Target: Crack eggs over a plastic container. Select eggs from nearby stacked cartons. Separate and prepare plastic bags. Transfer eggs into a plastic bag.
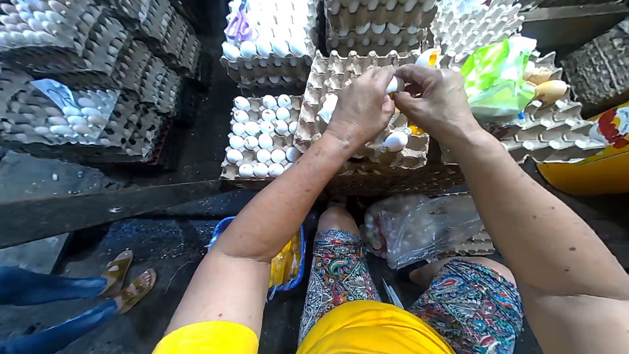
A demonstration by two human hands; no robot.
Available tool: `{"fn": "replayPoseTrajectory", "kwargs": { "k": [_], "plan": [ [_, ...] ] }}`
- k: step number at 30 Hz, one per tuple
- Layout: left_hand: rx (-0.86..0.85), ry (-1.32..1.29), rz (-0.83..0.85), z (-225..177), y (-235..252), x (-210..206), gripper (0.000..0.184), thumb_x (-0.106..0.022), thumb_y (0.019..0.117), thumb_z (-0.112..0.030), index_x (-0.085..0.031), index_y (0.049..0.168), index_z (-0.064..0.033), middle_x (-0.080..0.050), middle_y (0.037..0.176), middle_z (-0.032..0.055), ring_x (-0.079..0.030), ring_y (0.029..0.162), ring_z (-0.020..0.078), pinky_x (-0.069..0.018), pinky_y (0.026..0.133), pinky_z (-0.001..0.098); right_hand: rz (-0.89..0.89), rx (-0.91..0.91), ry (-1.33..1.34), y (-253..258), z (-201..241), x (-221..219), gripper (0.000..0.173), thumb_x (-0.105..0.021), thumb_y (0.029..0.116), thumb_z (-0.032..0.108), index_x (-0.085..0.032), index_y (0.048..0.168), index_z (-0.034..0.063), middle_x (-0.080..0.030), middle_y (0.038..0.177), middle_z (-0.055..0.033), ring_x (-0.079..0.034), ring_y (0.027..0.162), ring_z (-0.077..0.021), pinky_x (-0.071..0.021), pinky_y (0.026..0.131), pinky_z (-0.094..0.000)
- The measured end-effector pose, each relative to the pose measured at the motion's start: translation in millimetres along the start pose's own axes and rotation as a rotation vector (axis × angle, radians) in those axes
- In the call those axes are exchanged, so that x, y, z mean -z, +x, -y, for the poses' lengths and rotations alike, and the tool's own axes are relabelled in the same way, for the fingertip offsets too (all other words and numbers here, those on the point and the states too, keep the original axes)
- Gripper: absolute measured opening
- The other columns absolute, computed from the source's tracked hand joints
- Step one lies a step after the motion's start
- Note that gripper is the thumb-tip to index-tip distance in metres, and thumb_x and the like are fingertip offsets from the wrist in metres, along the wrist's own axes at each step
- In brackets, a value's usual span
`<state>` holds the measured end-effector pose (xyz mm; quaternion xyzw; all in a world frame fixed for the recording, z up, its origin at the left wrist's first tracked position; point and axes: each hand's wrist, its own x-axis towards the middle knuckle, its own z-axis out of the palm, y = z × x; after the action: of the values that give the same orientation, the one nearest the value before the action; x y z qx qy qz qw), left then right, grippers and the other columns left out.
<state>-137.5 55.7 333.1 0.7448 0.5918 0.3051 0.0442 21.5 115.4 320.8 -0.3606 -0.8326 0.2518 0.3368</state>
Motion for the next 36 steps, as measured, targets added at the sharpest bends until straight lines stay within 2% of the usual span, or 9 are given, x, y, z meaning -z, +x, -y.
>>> {"fn": "replayPoseTrajectory", "kwargs": {
  "k": [9, 12, 18, 25, 28, 30, 32, 34, 36],
  "plan": [
    [-0.083, -0.004, -0.027, 6, -2, -1, 0.042, -0.060, 0.0906, -0.003, -0.064, 0.131, 0.0048, -0.070, 0.123, 0.0200, -0.070, 0.109, 0.0310, -0.0550, 0.096, 0.0445, -0.007, 0.036, 0.004, -3, -5, 2, 0.035, -0.060, 0.0940, 0.011, -0.069, 0.127, 0.0035, -0.074, 0.105, -0.0106, -0.069, 0.082, -0.0081, -0.0572, 0.078, -0.0265],
    [-0.115, -0.008, -0.009, 8, -3, 1, 0.043, -0.061, 0.0912, -0.002, -0.062, 0.133, 0.0066, -0.068, 0.127, 0.0209, -0.069, 0.114, 0.0314, -0.0536, 0.100, 0.0440, -0.002, 0.076, -0.013, -4, -6, 1, 0.037, -0.060, 0.0933, 0.008, -0.068, 0.129, 0.0009, -0.073, 0.108, -0.0148, -0.070, 0.086, -0.0130, -0.0575, 0.080, -0.0292],
    [-0.133, -0.064, -0.008, 14, -2, 7, 0.039, -0.062, 0.0899, -0.003, -0.065, 0.128, 0.0056, -0.071, 0.116, 0.0192, -0.071, 0.099, 0.0262, -0.0567, 0.090, 0.0388, -0.020, 0.150, -0.057, -4, -8, -2, 0.040, -0.063, 0.0914, 0.004, -0.066, 0.131, 0.0000, -0.071, 0.119, -0.0199, -0.072, 0.100, -0.0255, -0.0582, 0.090, -0.0392],
    [-0.163, -0.087, 0.032, 23, -2, 15, 0.038, -0.062, 0.0906, -0.002, -0.066, 0.128, 0.0038, -0.071, 0.119, 0.0185, -0.072, 0.103, 0.0252, -0.0569, 0.093, 0.0389, -0.067, 0.245, -0.211, -9, -5, -6, 0.038, -0.058, 0.0930, -0.002, -0.066, 0.130, -0.0005, -0.067, 0.128, -0.0232, -0.070, 0.107, -0.0346, -0.0569, 0.091, -0.0462],
    [-0.183, -0.106, 0.048, 24, -1, 19, 0.039, -0.063, 0.0919, -0.002, -0.064, 0.130, 0.0042, -0.069, 0.124, 0.0192, -0.070, 0.108, 0.0252, -0.0559, 0.095, 0.0380, -0.086, 0.269, -0.221, -9, -5, -4, 0.037, -0.058, 0.0933, -0.002, -0.067, 0.129, -0.0005, -0.067, 0.129, -0.0227, -0.069, 0.111, -0.0344, -0.0566, 0.093, -0.0461],
    [-0.181, -0.119, 0.063, 20, 0, 23, 0.040, -0.063, 0.0930, -0.003, -0.063, 0.132, 0.0041, -0.066, 0.131, 0.0195, -0.068, 0.116, 0.0251, -0.0545, 0.101, 0.0375, -0.085, 0.273, -0.221, -9, -4, -1, 0.037, -0.058, 0.0943, 0.000, -0.066, 0.130, 0.0000, -0.066, 0.130, -0.0221, -0.068, 0.114, -0.0328, -0.0552, 0.097, -0.0452],
    [-0.183, -0.130, 0.053, 16, 3, 26, 0.041, -0.065, 0.0922, -0.002, -0.063, 0.133, 0.0027, -0.065, 0.132, 0.0188, -0.066, 0.119, 0.0240, -0.0545, 0.102, 0.0365, -0.082, 0.257, -0.221, -9, 0, 4, 0.040, -0.059, 0.0944, 0.002, -0.064, 0.134, 0.0011, -0.067, 0.128, -0.0217, -0.069, 0.112, -0.0319, -0.0548, 0.097, -0.0451],
    [-0.171, -0.141, 0.049, 10, 5, 29, 0.042, -0.066, 0.0912, -0.002, -0.062, 0.132, 0.0013, -0.065, 0.130, 0.0180, -0.067, 0.117, 0.0231, -0.0556, 0.100, 0.0361, -0.081, 0.256, -0.208, -10, 2, 8, 0.042, -0.061, 0.0937, 0.004, -0.062, 0.135, -0.0002, -0.068, 0.123, -0.0234, -0.069, 0.108, -0.0333, -0.0543, 0.095, -0.0466],
    [-0.148, -0.158, 0.061, 3, 8, 31, 0.041, -0.067, 0.0908, -0.003, -0.060, 0.131, 0.0008, -0.064, 0.128, 0.0174, -0.067, 0.115, 0.0235, -0.0571, 0.098, 0.0375, -0.062, 0.247, -0.163, -12, 1, 12, 0.043, -0.063, 0.0946, 0.007, -0.060, 0.137, -0.0003, -0.067, 0.124, -0.0233, -0.069, 0.107, -0.0321, -0.0554, 0.096, -0.0457]
  ]
}}
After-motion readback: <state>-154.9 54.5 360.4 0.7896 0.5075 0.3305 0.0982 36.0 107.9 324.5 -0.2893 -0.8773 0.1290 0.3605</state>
